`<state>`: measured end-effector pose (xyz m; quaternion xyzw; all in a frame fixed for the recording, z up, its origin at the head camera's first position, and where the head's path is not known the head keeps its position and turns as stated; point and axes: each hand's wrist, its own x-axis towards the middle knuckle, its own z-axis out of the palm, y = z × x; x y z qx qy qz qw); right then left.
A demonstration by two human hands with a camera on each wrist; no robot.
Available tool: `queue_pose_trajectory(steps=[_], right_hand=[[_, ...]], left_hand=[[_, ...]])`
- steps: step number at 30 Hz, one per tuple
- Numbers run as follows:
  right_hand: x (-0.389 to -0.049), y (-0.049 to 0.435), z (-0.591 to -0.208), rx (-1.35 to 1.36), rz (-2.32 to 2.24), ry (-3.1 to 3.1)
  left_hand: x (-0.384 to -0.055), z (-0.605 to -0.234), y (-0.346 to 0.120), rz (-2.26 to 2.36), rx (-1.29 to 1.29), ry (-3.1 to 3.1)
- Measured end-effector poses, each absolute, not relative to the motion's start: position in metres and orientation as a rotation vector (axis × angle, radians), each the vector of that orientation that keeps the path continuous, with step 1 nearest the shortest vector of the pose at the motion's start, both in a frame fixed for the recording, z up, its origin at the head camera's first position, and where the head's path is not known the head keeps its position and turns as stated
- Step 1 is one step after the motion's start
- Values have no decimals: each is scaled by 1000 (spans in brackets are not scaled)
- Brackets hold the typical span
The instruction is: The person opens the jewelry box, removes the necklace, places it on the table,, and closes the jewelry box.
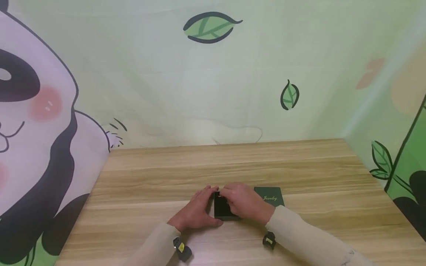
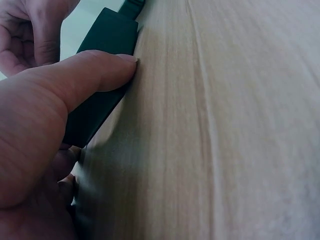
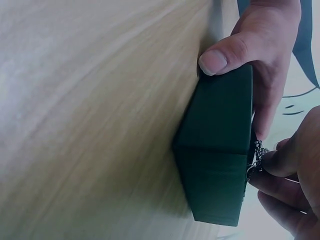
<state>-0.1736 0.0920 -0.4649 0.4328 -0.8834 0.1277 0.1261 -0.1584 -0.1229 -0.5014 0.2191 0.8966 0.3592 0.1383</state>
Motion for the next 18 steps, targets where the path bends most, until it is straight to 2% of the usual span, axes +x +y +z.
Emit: queue_pose_trajectory(steps=[18], right_hand=[[-166, 97, -460, 1291, 429, -2525]], left_hand=[[-158, -503, -122, 1024, 627, 2599]])
